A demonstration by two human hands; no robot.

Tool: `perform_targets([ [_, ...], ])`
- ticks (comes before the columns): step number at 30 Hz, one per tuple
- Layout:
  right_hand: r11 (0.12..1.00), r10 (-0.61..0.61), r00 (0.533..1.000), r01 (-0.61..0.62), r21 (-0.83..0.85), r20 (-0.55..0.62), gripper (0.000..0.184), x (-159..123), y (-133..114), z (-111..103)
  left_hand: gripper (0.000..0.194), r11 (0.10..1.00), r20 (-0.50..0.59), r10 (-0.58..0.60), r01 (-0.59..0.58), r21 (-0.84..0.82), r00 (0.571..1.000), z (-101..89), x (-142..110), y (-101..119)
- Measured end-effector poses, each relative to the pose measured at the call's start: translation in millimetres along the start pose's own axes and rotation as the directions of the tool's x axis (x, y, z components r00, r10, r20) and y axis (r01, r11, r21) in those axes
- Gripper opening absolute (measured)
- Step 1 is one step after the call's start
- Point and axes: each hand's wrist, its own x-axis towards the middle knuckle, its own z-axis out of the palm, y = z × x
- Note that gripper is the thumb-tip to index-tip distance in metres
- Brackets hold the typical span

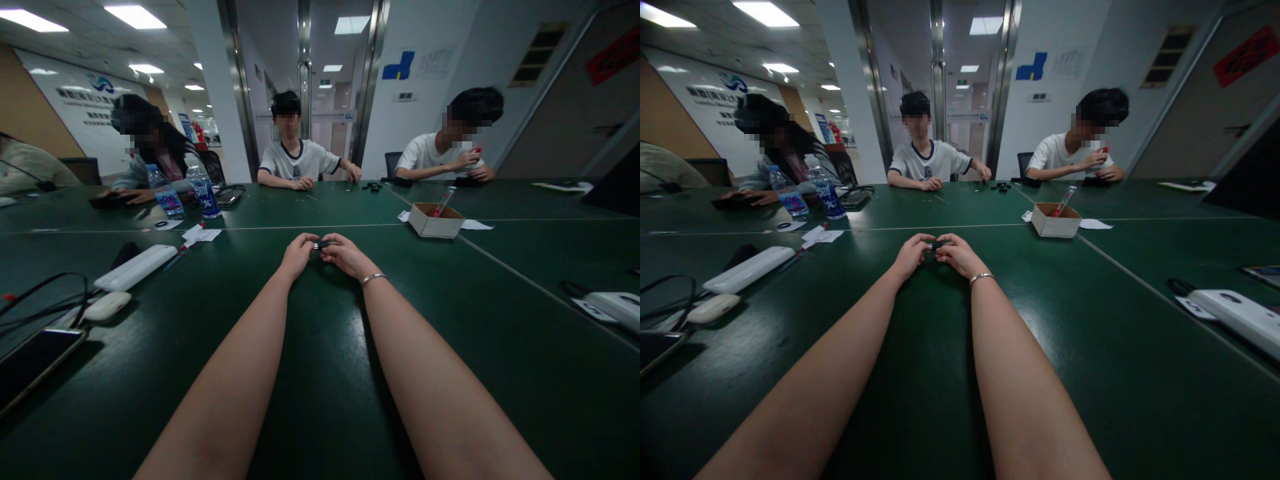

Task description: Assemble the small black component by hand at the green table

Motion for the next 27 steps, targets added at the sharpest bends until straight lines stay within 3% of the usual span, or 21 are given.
perform_targets([
  [27, 1.0, 0.006, 1.0, -0.006, -0.007, -0.006, 0.033, -0.4, -0.8, 0.4, 0.029, 0.997, 0.04, -0.017, 0.02, -0.076, 0.999, 1.7, 0.6, -0.5],
])
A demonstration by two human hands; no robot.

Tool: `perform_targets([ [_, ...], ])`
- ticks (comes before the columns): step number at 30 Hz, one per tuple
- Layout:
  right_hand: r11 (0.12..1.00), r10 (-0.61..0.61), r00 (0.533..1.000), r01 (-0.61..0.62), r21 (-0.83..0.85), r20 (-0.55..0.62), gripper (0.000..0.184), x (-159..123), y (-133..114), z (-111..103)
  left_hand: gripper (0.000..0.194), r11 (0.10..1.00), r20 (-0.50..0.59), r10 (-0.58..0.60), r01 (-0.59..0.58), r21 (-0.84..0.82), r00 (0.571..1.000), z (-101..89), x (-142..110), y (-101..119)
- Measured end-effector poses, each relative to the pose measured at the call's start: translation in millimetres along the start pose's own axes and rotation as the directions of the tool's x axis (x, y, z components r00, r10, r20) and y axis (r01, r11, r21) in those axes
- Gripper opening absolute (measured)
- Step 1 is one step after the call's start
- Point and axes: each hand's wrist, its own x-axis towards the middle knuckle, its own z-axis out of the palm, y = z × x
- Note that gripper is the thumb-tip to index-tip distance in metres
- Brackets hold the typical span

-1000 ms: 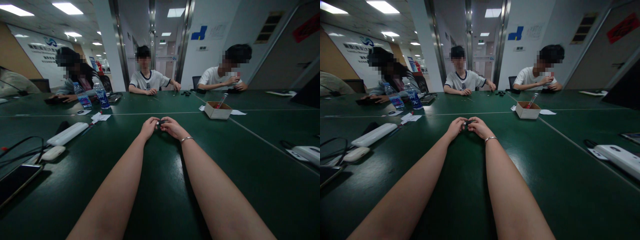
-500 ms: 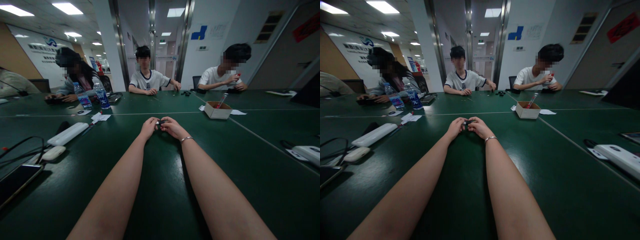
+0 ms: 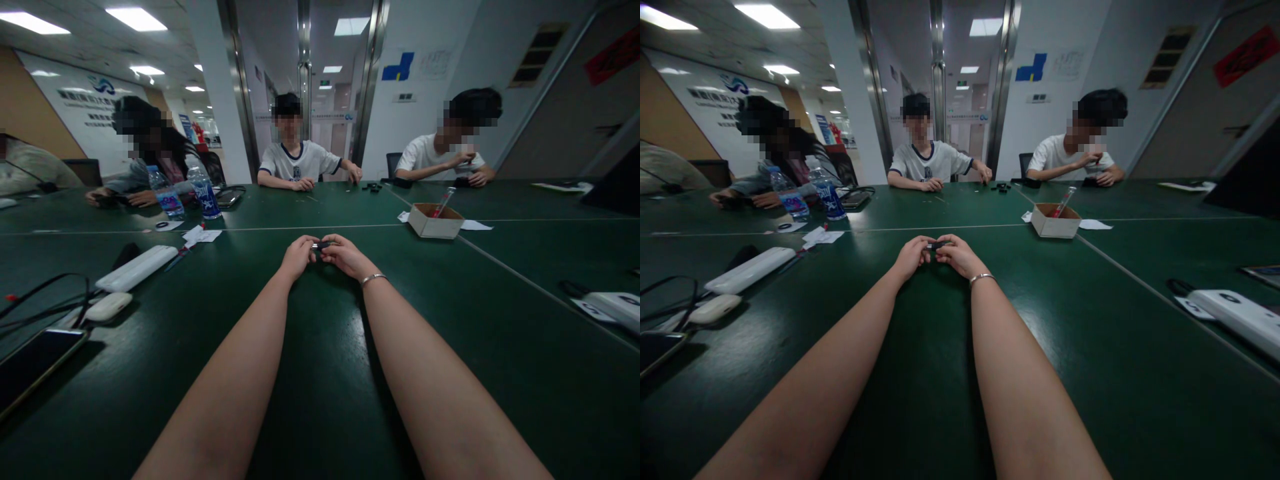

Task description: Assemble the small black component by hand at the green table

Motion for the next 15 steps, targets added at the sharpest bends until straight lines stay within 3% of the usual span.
perform_targets([
  [5, 0.999, -0.036, 0.999, 0.035, -0.038, -0.02, 0.033, 3, 3, 1, 0.026, 1.0, -0.007, 0.008, -0.008, 0.003, 1.0, 0.4, -1, 1],
  [9, 0.963, -0.159, 0.982, 0.132, -0.236, -0.098, 0.03, 7, 10, 7, 0.018, 1.0, -0.061, 0.006, -0.006, 0.006, 0.998, 0.0, -2, 1],
  [12, 0.852, -0.276, 0.951, 0.175, -0.493, -0.138, 0.024, 9, 14, 13, 0.018, 1.0, -0.087, 0.001, 0.001, 0.017, 0.996, -0.9, -1, -2],
  [15, 0.637, -0.359, 0.929, 0.173, -0.751, -0.091, 0.015, 8, 14, 14, 0.019, 0.988, -0.058, 0.078, -0.07, 0.14, 0.995, -2.0, 0, -9],
])
